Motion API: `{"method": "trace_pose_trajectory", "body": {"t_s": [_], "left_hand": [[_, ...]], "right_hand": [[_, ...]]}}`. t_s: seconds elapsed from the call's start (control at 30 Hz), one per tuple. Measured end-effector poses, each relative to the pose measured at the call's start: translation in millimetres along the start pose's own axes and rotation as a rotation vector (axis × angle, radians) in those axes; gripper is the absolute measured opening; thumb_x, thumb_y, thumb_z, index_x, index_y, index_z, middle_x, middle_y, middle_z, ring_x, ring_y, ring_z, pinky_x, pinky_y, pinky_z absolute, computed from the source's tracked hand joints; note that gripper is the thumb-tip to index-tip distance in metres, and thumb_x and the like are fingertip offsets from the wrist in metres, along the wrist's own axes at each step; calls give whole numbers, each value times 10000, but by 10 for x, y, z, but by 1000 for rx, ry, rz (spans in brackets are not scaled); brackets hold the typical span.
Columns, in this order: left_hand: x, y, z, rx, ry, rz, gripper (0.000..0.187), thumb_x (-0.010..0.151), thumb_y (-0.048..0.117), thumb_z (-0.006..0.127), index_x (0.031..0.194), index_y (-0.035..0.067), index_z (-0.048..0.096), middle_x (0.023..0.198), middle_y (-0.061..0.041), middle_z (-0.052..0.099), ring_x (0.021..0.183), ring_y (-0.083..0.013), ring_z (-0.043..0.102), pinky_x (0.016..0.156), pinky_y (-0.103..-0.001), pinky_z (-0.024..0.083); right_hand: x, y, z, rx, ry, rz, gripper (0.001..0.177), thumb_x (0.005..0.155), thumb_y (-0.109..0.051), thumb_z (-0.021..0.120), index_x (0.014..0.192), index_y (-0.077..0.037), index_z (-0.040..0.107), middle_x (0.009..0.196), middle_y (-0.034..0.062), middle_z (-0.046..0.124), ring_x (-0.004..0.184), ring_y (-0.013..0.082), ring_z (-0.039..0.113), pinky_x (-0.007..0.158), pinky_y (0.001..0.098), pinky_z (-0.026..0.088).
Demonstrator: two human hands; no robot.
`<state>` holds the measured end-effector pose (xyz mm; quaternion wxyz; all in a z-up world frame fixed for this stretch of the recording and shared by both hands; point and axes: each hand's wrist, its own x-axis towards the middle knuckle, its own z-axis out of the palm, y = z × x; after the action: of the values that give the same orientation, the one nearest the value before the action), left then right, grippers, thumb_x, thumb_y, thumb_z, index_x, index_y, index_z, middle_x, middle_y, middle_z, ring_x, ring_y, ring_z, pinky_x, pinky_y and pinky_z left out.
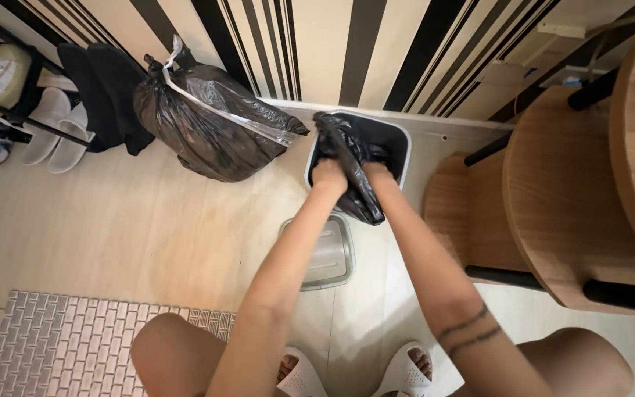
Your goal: The person opens a cabinet, retrieves a black plastic trash bag, and walks to a small trash bin. They unfold the bag, line the bin with it, and then place the bin lid back on top.
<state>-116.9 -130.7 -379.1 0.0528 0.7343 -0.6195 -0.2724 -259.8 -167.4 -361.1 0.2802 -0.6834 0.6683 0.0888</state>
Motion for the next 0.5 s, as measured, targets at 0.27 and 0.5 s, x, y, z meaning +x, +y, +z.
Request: {"method": "trace_pose_trajectory", "body": {"t_s": [0.27, 0.5], "left_hand": [[-829, 201, -1498, -75, 276, 176, 314, 954, 24, 489, 1232, 38, 634, 1101, -277, 645, 970, -436, 684, 814, -509, 557], [-935, 11, -1897, -201, 498, 347, 317, 846, -60, 577, 1117, 78, 667, 1257, -169, 641, 1029, -393, 693, 868, -492, 554]], "right_hand": [[-1335, -206, -1187, 24, 68, -128, 817, 872, -120, 715, 1497, 16, 207, 1137, 325, 672, 1063, 452, 668, 916, 465, 554], [-1870, 228, -1314, 721, -3, -36, 436, 859, -127, 770, 1166, 15, 494, 939, 164, 720, 814, 229, 714, 734, 413, 615]]}}
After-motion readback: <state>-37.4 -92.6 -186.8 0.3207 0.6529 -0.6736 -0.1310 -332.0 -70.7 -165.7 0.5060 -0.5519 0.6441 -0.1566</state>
